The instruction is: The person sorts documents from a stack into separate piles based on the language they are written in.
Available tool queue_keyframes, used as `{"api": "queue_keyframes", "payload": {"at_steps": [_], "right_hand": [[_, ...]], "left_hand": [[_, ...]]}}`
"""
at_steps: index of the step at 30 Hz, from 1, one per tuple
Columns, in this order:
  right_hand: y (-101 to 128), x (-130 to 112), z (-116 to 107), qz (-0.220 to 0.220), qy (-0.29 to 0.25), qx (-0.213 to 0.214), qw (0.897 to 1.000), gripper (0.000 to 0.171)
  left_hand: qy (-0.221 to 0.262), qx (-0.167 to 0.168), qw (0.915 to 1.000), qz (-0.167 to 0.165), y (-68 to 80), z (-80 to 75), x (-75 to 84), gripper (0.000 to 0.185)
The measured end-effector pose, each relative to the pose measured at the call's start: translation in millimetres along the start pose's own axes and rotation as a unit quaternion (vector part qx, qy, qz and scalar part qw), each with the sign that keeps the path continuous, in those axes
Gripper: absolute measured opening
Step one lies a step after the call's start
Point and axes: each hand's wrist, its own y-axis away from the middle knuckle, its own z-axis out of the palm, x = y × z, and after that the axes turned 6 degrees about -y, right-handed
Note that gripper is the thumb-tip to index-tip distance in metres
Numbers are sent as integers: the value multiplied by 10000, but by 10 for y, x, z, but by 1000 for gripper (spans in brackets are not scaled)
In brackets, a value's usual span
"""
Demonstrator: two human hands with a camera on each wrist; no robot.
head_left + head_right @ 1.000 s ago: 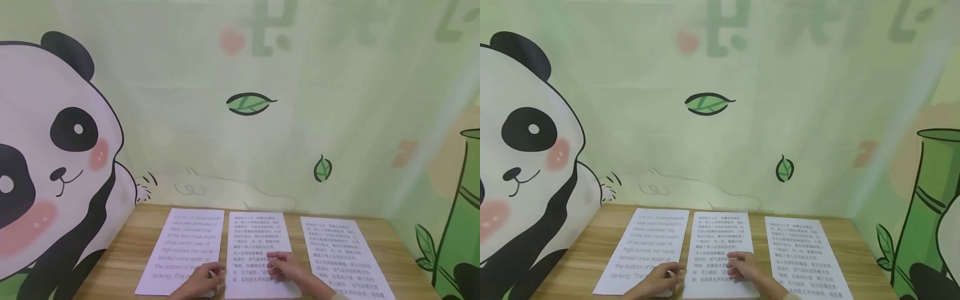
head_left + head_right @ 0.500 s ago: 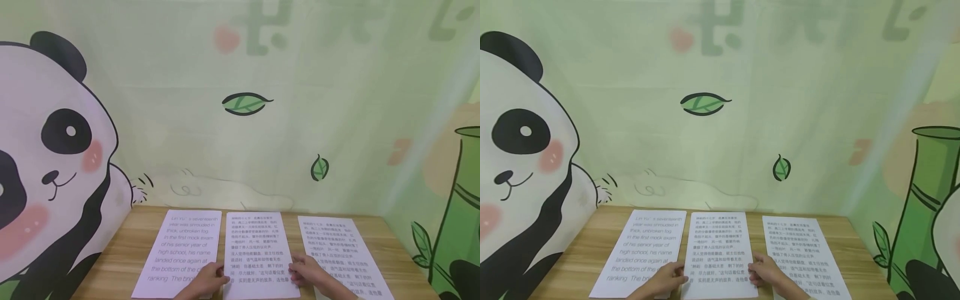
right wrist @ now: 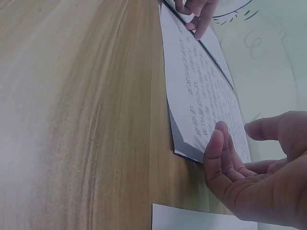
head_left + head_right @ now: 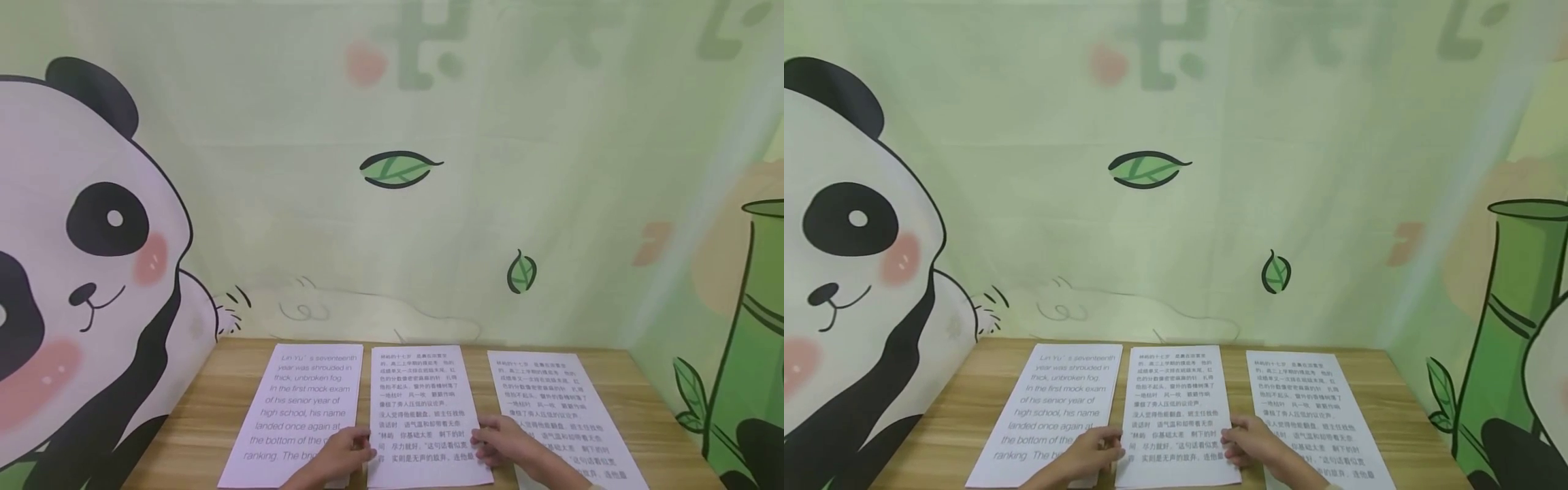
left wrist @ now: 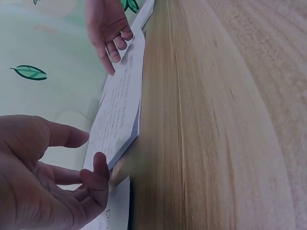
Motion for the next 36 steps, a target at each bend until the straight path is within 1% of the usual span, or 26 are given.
{"api": "queue_keyframes", "payload": {"at_steps": [2,4,7,11,15,18,21,23,26,29,31,36], "right_hand": [[6,-8,1,17,28,71,10000,59],[16,-13,-2,22,79,205,9998,56],[30,-13,-10,-33,98,511,9986,50],[57,9,-42,-244,84,759,9968,44],[71,30,-65,-395,36,712,9967,44],[62,45,-55,-362,11,582,9977,47],[45,56,-31,-119,91,569,9983,48],[32,68,-17,68,143,613,9980,48],[25,86,-2,252,213,716,9969,47],[31,111,3,209,214,718,9970,47],[35,125,1,176,201,692,9972,46],[38,134,-16,230,189,556,9980,42]], "left_hand": [[51,59,9999,-120,6,-24,20,35],[166,120,9994,-285,5,-41,46,40],[383,304,9979,-422,-8,-48,75,38],[834,396,9945,-485,-53,-24,93,34],[1324,342,9886,-626,-104,-7,89,36],[1460,312,9857,-777,-114,-4,66,36],[1545,235,9835,-913,-104,4,27,37],[1634,208,9816,-965,-98,15,0,41],[1656,139,9800,-1091,-99,25,-19,50],[1543,43,9807,-1202,-114,36,-28,56],[1422,-38,9819,-1249,-124,46,-30,57],[1184,2,9868,-1106,-131,80,-29,56]]}}
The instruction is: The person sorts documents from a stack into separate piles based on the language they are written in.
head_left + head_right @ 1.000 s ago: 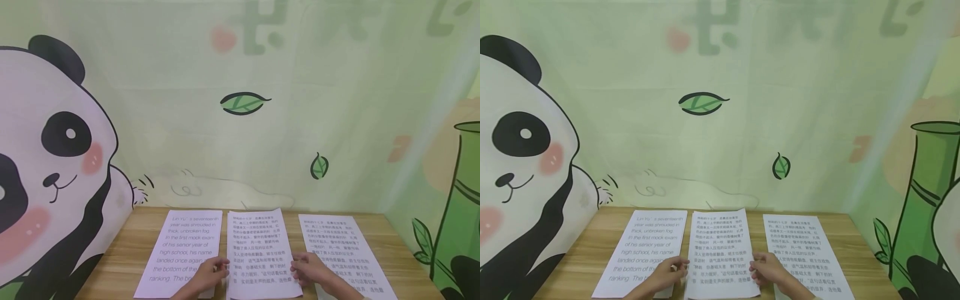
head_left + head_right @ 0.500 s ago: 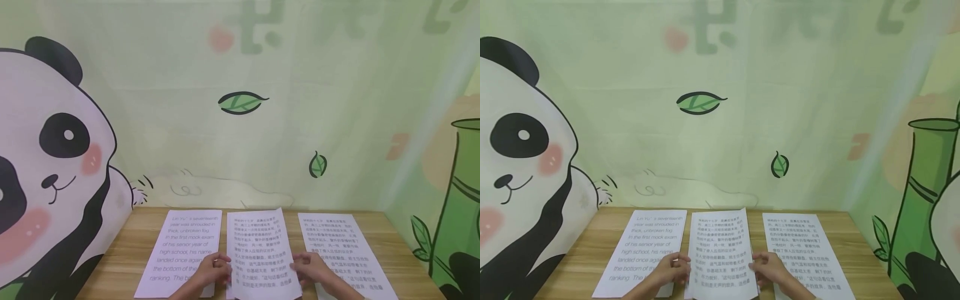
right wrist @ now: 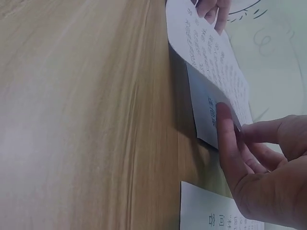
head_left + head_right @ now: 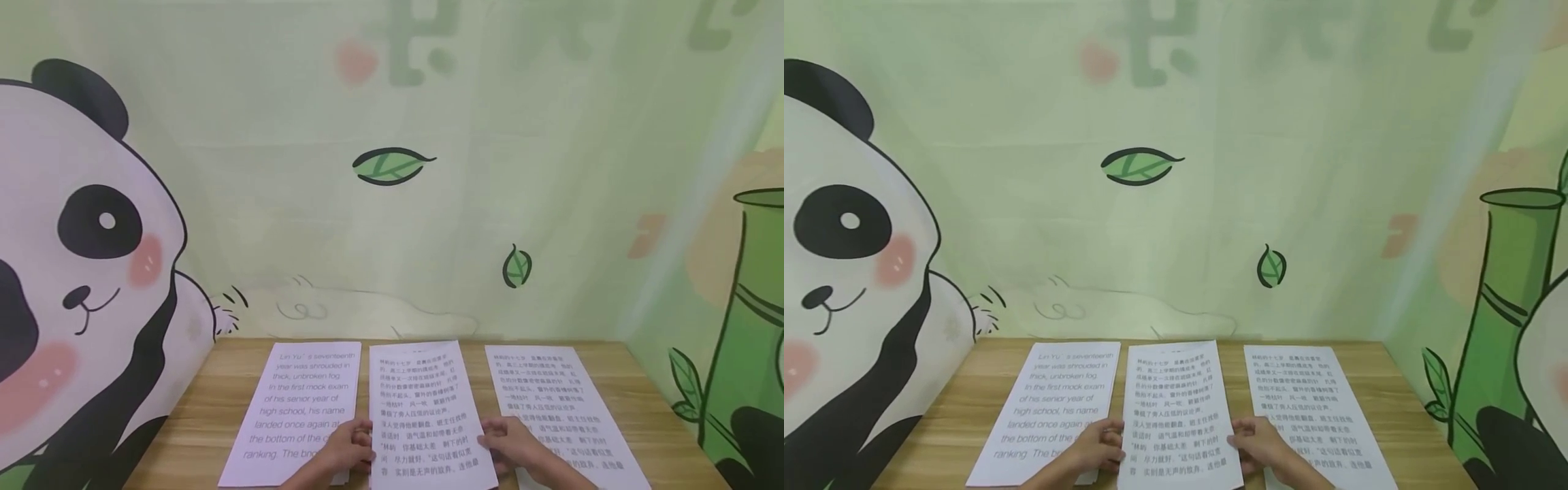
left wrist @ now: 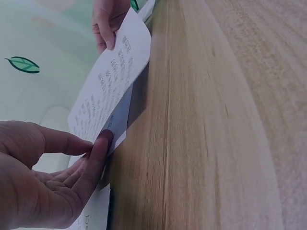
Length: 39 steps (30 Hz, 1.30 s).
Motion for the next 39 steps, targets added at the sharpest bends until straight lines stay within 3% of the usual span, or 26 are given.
{"api": "queue_keyframes", "payload": {"at_steps": [12,15,20,23,31,39], "right_hand": [[19,27,-152,133,27,5,9999,52],[30,44,-217,155,-43,-19,9999,53],[103,95,-363,-230,-278,-356,9987,53],[141,100,-454,-371,-301,-458,9978,53],[191,150,-674,-186,-238,65,9995,52],[207,258,-915,-6,-190,545,9983,50]], "left_hand": [[-77,151,9998,96,-6,57,92,56],[-74,183,9994,277,6,80,126,55],[-9,208,9971,735,1,151,150,54],[44,156,9968,789,-34,208,165,53],[284,50,9935,1102,-109,432,272,52],[514,-45,9944,924,-163,677,451,53]]}}
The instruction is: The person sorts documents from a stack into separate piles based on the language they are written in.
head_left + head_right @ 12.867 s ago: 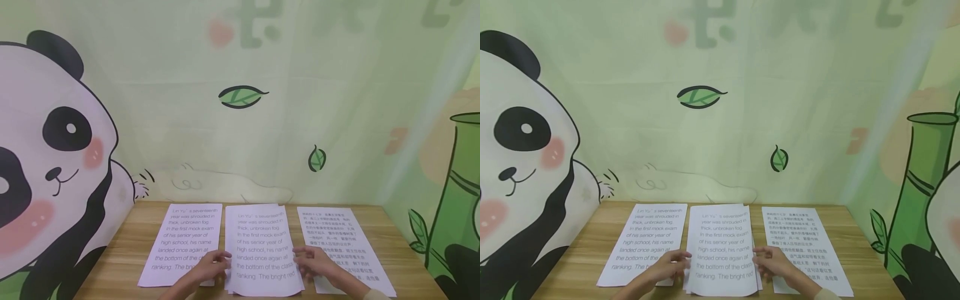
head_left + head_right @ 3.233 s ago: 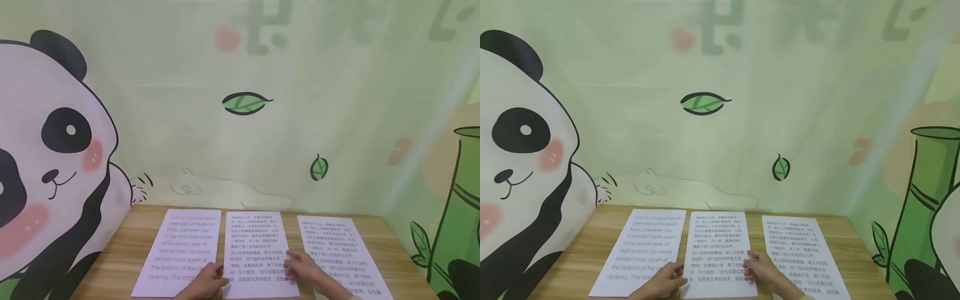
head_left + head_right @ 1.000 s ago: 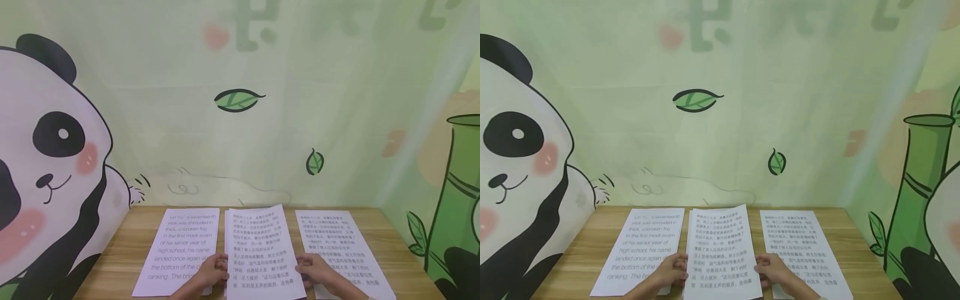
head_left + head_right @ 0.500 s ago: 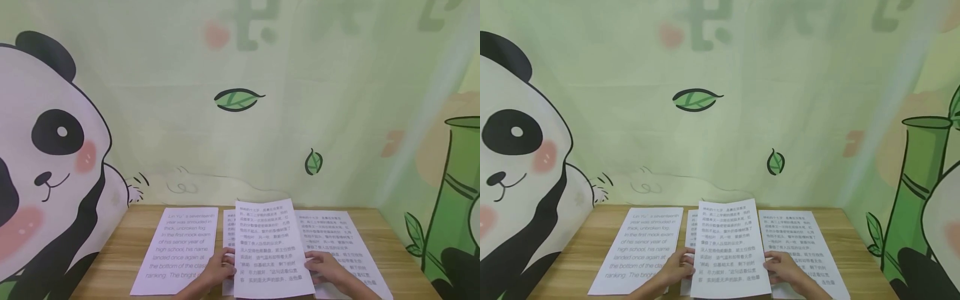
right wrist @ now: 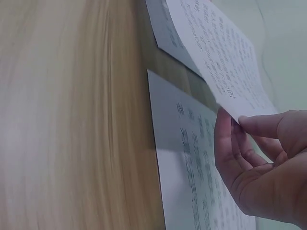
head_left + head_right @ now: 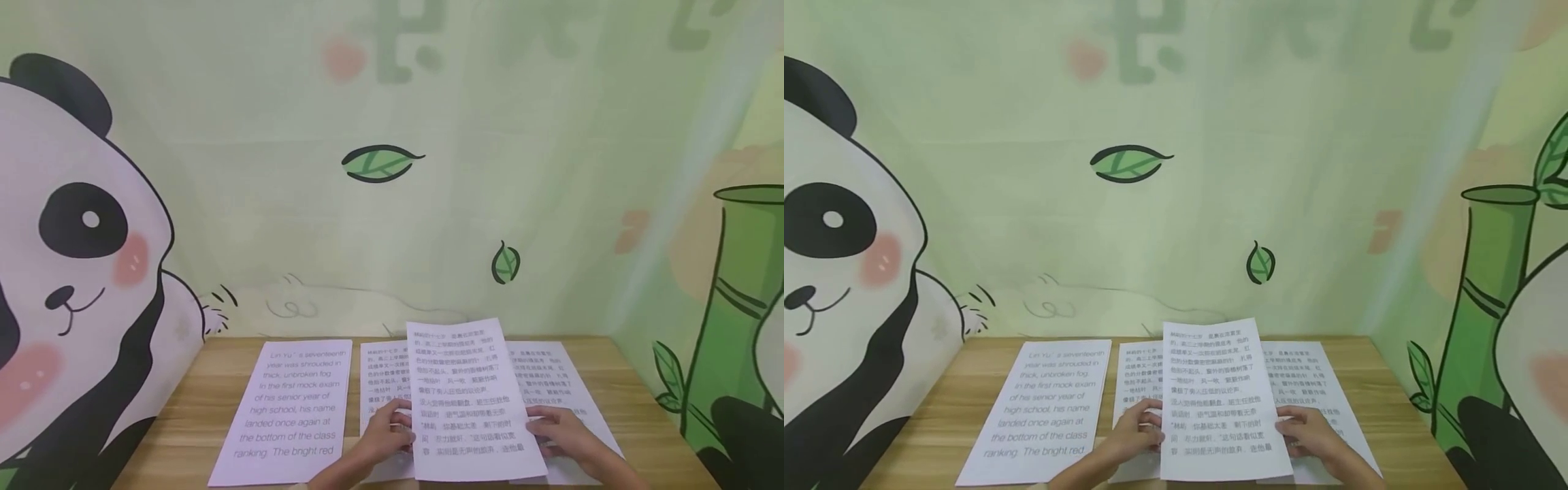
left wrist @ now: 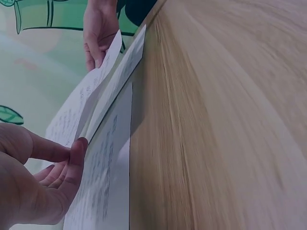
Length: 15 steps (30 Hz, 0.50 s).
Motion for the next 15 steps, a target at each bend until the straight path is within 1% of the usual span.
{"api": "queue_keyframes", "payload": {"at_steps": [3,8,10,15], "right_hand": [[-11,39,-139,14,16,58,10000,52],[-40,131,-358,22,-4,179,9998,54],[-40,179,-440,78,-7,208,9998,55],[-9,264,-643,278,-11,206,9994,57]], "left_hand": [[65,-71,10000,15,-58,112,51,54],[285,-119,9994,130,-164,310,113,54],[368,-160,9991,102,-206,395,128,54],[398,-272,9988,-15,-311,600,156,55]]}}
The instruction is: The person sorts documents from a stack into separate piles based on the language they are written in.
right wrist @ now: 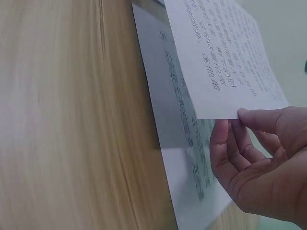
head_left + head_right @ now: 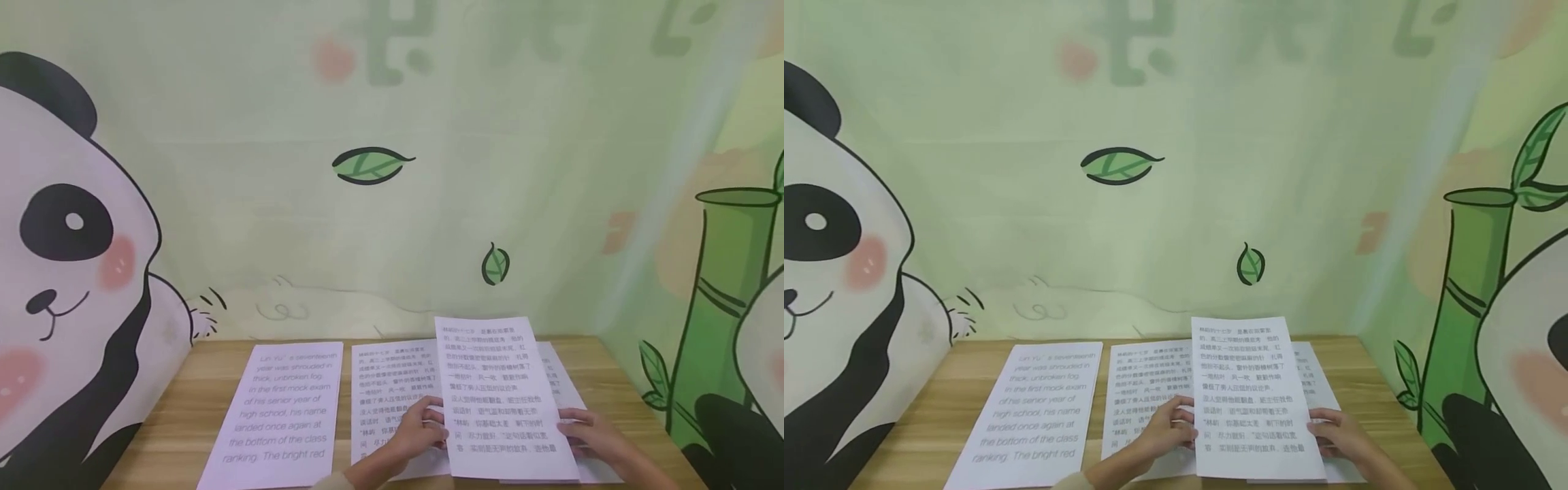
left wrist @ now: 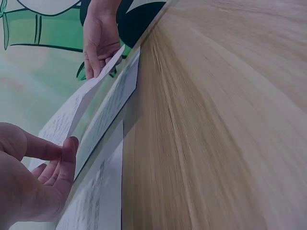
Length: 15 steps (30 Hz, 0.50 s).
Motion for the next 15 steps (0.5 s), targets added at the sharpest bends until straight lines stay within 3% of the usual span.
{"api": "queue_keyframes", "payload": {"at_steps": [7,15], "right_hand": [[52,82,-249,-36,-35,-78,10000,63],[85,147,-500,-264,77,4,9996,61]], "left_hand": [[142,-56,9999,20,-107,238,79,53],[37,-196,9996,-202,-230,476,143,51]]}}
